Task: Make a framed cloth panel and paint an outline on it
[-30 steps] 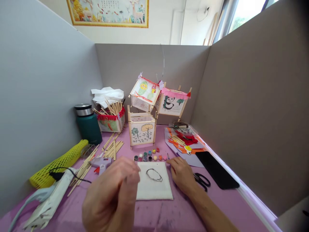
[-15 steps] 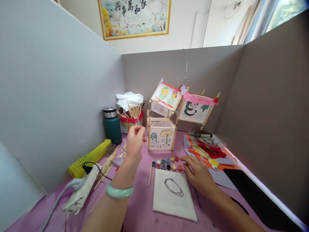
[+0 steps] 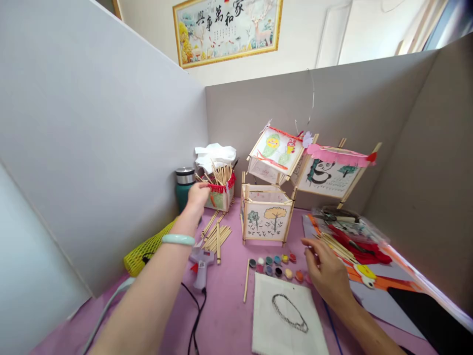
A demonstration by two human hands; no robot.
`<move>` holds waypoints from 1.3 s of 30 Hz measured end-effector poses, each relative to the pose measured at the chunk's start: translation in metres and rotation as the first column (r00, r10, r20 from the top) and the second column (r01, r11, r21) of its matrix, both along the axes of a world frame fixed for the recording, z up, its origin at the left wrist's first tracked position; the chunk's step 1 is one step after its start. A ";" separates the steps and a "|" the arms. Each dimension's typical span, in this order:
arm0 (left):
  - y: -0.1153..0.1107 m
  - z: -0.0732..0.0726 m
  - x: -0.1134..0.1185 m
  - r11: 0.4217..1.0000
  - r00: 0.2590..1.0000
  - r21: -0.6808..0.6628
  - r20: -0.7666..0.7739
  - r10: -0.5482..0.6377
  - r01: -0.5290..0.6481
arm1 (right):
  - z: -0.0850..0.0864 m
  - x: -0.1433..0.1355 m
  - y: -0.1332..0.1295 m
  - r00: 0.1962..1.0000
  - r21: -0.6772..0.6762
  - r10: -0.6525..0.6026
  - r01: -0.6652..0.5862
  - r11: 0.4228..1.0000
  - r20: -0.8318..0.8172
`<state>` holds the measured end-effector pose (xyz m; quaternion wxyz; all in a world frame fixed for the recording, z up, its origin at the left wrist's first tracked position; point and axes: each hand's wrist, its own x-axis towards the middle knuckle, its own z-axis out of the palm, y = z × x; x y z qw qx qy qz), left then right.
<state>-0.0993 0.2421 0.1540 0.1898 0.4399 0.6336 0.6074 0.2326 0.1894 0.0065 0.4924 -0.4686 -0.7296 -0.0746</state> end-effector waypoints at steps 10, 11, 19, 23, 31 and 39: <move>0.009 0.027 -0.021 0.984 0.949 -0.133 -0.278 -0.150 0.117 | -0.004 0.001 -0.004 0.999 0.055 0.033 -0.035 0.998 0.029; 0.010 0.024 -0.021 0.977 0.933 -0.167 -0.314 -0.178 0.130 | -0.005 0.002 -0.004 0.999 0.051 0.036 -0.037 0.998 0.036; 0.010 0.023 -0.023 0.874 0.766 -0.445 -0.487 -0.420 0.197 | -0.006 0.004 -0.006 1.000 -0.021 0.023 -0.023 1.000 -0.002; 0.002 0.030 -0.013 0.832 0.713 -0.487 -0.483 -0.509 0.265 | 0.001 -0.001 0.001 0.996 -0.189 0.005 -0.022 0.982 -0.092; -0.008 -0.013 0.045 0.771 0.692 -0.465 -0.374 -0.617 0.436 | 0.012 -0.023 0.036 0.989 -0.431 -0.020 -0.045 0.901 -0.147; 0.001 -0.011 0.059 0.906 0.809 -0.263 -0.415 -0.416 0.331 | 0.017 -0.053 0.033 0.969 -0.416 0.024 -0.127 0.900 -0.245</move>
